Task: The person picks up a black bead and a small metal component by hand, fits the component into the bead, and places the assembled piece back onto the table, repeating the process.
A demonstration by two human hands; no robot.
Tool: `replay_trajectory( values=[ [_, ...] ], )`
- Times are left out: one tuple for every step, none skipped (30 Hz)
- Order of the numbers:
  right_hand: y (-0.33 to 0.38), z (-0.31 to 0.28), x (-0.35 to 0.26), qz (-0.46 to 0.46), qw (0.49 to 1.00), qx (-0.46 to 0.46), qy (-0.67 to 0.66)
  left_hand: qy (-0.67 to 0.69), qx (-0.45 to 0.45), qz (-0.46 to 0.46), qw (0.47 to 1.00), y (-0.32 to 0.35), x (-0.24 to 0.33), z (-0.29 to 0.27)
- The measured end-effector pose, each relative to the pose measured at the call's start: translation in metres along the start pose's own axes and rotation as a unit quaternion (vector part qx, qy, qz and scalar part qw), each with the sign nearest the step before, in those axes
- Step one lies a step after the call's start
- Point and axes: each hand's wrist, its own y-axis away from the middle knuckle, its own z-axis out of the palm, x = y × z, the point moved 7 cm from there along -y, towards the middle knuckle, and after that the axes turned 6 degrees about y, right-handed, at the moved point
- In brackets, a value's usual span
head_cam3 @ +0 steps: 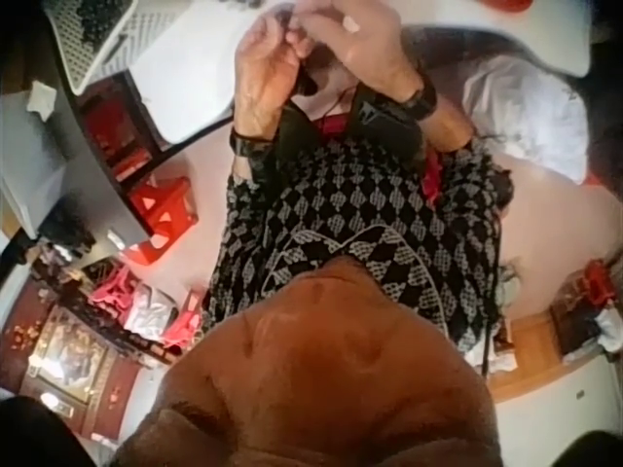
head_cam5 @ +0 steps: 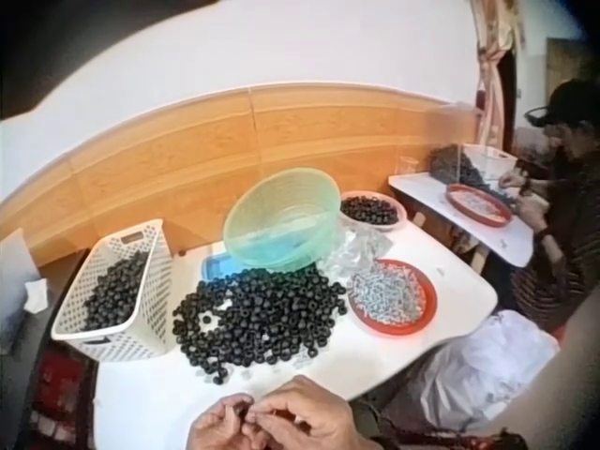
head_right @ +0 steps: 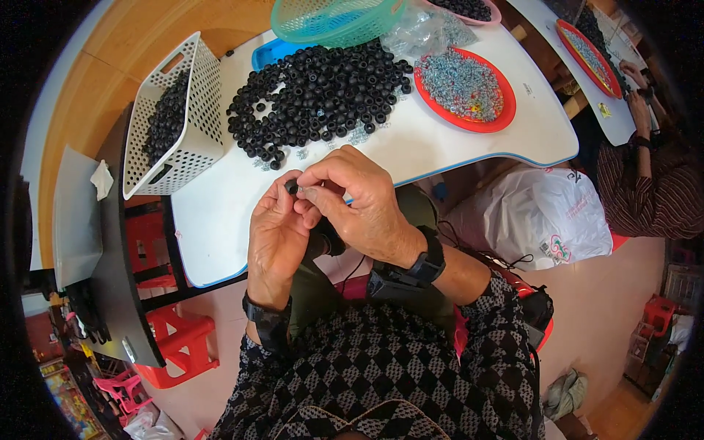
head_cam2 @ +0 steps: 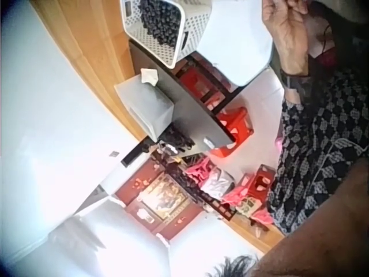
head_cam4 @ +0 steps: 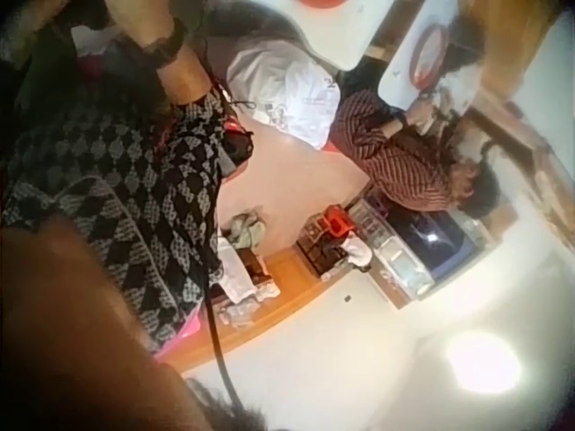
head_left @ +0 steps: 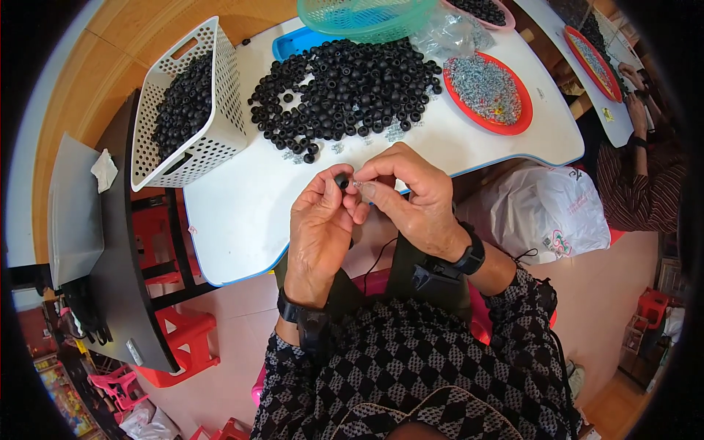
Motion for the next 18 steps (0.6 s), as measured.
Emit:
replay_trajectory(
  values=[
    [-0.001,0.0,-0.002,-0.021,0.999,-0.003,0.037,-0.007,0.008,-0.003,1.0,0.001,0.0,0.002],
    [-0.001,0.001,-0.005,-0.041,0.997,-0.006,0.072,-0.015,0.016,-0.005,1.0,0.002,0.0,0.001],
    [0.0,0.001,-0.005,-0.041,0.997,-0.006,0.072,-0.015,0.016,-0.004,1.0,0.003,0.0,0.0],
    [0.0,0.003,-0.006,-0.051,0.995,-0.009,0.083,-0.019,0.018,-0.011,1.0,0.004,-0.002,-0.002],
    [0.001,0.005,-0.007,-0.06,0.994,-0.012,0.094,-0.022,0.019,-0.017,0.999,0.005,-0.003,-0.004],
    [0.001,0.007,-0.006,-0.06,0.994,-0.013,0.095,-0.022,0.019,-0.017,0.999,0.006,-0.003,-0.003],
    [0.001,0.008,-0.008,-0.075,0.992,-0.004,0.102,-0.03,0.023,-0.016,0.999,0.007,-0.003,-0.001],
    [0.001,0.009,-0.01,-0.09,0.99,0.005,0.109,-0.039,0.027,-0.014,0.999,0.008,-0.003,0.0],
    [0.0,0.01,-0.011,-0.091,0.99,0.004,0.109,-0.038,0.027,-0.013,0.999,0.009,-0.002,0.0],
    [-0.001,0.012,-0.015,-0.117,0.984,0.006,0.137,-0.033,0.042,-0.014,0.998,0.01,-0.001,-0.003],
    [-0.002,0.014,-0.019,-0.142,0.976,0.007,0.165,-0.027,0.057,-0.016,0.998,0.011,0.0,-0.005],
    [-0.002,0.016,-0.02,-0.143,0.976,0.006,0.166,-0.026,0.057,-0.015,0.998,0.011,0.0,-0.005],
    [-0.002,0.018,-0.019,-0.132,0.979,0.005,0.155,-0.022,0.053,-0.006,0.998,0.011,0.001,-0.005],
    [-0.002,0.02,-0.017,-0.12,0.982,0.005,0.144,-0.017,0.049,0.003,0.999,0.011,0.002,-0.005],
    [-0.003,0.021,-0.017,-0.121,0.982,0.004,0.145,-0.016,0.048,0.003,0.999,0.011,0.003,-0.005],
    [-0.004,0.022,-0.016,-0.127,0.98,-0.001,0.151,-0.015,0.045,0.0,0.999,0.01,0.004,-0.005],
    [-0.005,0.023,-0.015,-0.133,0.979,-0.005,0.156,-0.013,0.042,-0.003,0.999,0.01,0.004,-0.005],
    [-0.005,0.024,-0.014,-0.134,0.979,-0.006,0.157,-0.012,0.042,-0.002,0.999,0.01,0.005,-0.007]
  ],
)
